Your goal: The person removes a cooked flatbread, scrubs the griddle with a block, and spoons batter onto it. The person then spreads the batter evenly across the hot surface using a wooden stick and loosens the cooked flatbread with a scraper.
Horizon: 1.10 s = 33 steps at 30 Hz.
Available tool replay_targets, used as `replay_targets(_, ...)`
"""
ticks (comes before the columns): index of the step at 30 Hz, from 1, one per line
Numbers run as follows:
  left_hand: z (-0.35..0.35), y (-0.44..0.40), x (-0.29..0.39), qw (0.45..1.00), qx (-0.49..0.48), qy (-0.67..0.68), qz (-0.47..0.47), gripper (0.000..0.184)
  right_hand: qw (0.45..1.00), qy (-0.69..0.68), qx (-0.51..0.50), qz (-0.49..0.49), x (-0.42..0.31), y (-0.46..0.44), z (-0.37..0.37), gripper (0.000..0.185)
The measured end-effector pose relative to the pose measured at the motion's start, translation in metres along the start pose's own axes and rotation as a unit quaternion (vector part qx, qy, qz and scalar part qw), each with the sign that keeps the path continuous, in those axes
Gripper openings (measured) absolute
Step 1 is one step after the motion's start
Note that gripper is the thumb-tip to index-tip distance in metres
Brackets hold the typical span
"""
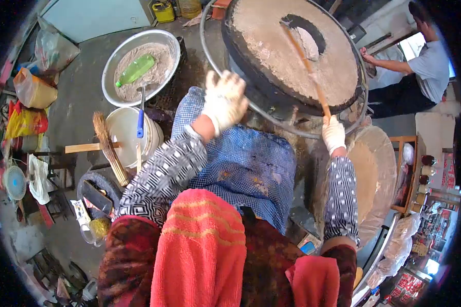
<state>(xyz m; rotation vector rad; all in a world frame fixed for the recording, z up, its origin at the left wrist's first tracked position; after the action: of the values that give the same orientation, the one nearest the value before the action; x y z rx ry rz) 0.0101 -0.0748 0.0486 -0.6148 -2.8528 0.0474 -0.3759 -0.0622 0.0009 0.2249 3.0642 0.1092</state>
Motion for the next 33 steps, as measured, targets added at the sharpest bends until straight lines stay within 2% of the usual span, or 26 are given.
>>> replay_targets(2, 0.023, 0.017, 0.028, 0.998, -0.003, 0.02, 0.061, 0.055, 0.999, 0.016, 0.017, 0.041, 0.028, -0.018, 0.008, 0.035)
replay_targets(4, 0.045, 0.031, 0.038, 0.998, -0.003, -0.025, 0.05, 0.062, 0.999, -0.003, 0.018, 0.037, 0.013, -0.013, -0.01, 0.034)
replay_targets(6, 0.048, 0.03, 0.026, 0.997, 0.004, -0.058, 0.06, 0.064, 0.999, 0.004, 0.034, -0.015, -0.003, -0.011, -0.02, 0.035)
replay_targets(8, 0.049, 0.029, 0.017, 0.997, -0.019, -0.048, 0.057, 0.065, 0.999, 0.032, -0.008, 0.017, 0.002, -0.006, -0.011, 0.034)
replay_targets(10, 0.051, 0.028, 0.007, 0.996, 0.009, -0.063, 0.066, 0.064, 0.997, 0.049, 0.007, 0.061, 0.033, -0.012, 0.007, 0.033)
replay_targets(13, 0.051, 0.023, -0.008, 0.995, 0.006, -0.082, 0.059, 0.062, 0.998, 0.014, 0.058, 0.019, 0.022, -0.011, -0.01, 0.028)
replay_targets(14, 0.049, 0.02, -0.013, 0.995, 0.003, -0.086, 0.058, 0.061, 0.999, 0.016, 0.045, -0.004, 0.017, -0.01, -0.012, 0.027)
replay_targets(16, 0.053, 0.015, -0.029, 0.995, 0.009, -0.089, 0.05, 0.062, 0.999, 0.023, 0.036, 0.016, 0.002, 0.004, -0.02, 0.028)
replay_targets(18, 0.052, 0.01, -0.042, 0.994, 0.007, -0.104, 0.036, 0.062, 0.999, 0.037, 0.011, 0.021, 0.02, 0.002, -0.009, 0.03)
replay_targets(20, 0.047, 0.004, -0.058, 0.993, 0.005, -0.118, 0.028, 0.059, 0.995, -0.018, -0.007, 0.095, 0.031, -0.003, -0.017, 0.032)
replay_targets(22, 0.04, -0.005, -0.072, 0.986, -0.03, -0.162, 0.015, 0.06, 0.998, -0.029, 0.025, 0.039, 0.029, -0.011, -0.017, 0.035)
replay_targets(23, 0.033, -0.009, -0.076, 0.984, -0.037, -0.176, 0.001, 0.062, 0.998, -0.042, 0.011, 0.045, 0.02, -0.009, -0.019, 0.035)
replay_targets(25, 0.015, -0.015, -0.06, 0.982, -0.031, -0.186, -0.019, 0.058, 0.991, -0.112, -0.045, 0.058, 0.004, -0.001, -0.033, 0.036)
replay_targets(26, 0.011, -0.019, -0.045, 0.986, -0.017, -0.168, -0.016, 0.056, 0.994, -0.07, -0.069, 0.054, 0.003, 0.002, -0.031, 0.037)
replay_targets(28, -0.001, -0.016, 0.009, 0.993, -0.065, -0.013, 0.095, 0.051, 0.993, -0.069, -0.037, 0.091, 0.021, 0.007, -0.012, 0.035)
replay_targets(30, 0.046, -0.015, 0.032, 0.978, -0.05, 0.019, 0.2, 0.047, 0.994, -0.055, 0.0, 0.092, 0.028, -0.002, -0.016, 0.033)
replay_targets(32, 0.063, -0.018, 0.049, 0.978, -0.136, -0.048, 0.148, 0.049, 0.997, -0.07, 0.022, 0.039, 0.02, -0.007, -0.025, 0.031)
replay_targets(33, 0.066, -0.025, 0.047, 0.979, -0.154, -0.068, 0.114, 0.044, 0.996, -0.082, -0.007, 0.04, 0.012, -0.004, -0.035, 0.03)
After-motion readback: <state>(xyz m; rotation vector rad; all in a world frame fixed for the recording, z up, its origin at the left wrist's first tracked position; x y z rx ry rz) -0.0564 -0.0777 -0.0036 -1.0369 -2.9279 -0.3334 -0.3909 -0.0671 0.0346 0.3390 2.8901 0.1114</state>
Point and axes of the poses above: each hand's wrist, its own y-axis away from the middle knuckle, its own z-axis out of the palm, x = y × z, the point moved 2 cm from there along -y, towards the middle knuckle, and after that the axes turned 10 degrees about -x, right-handed, at the moved point
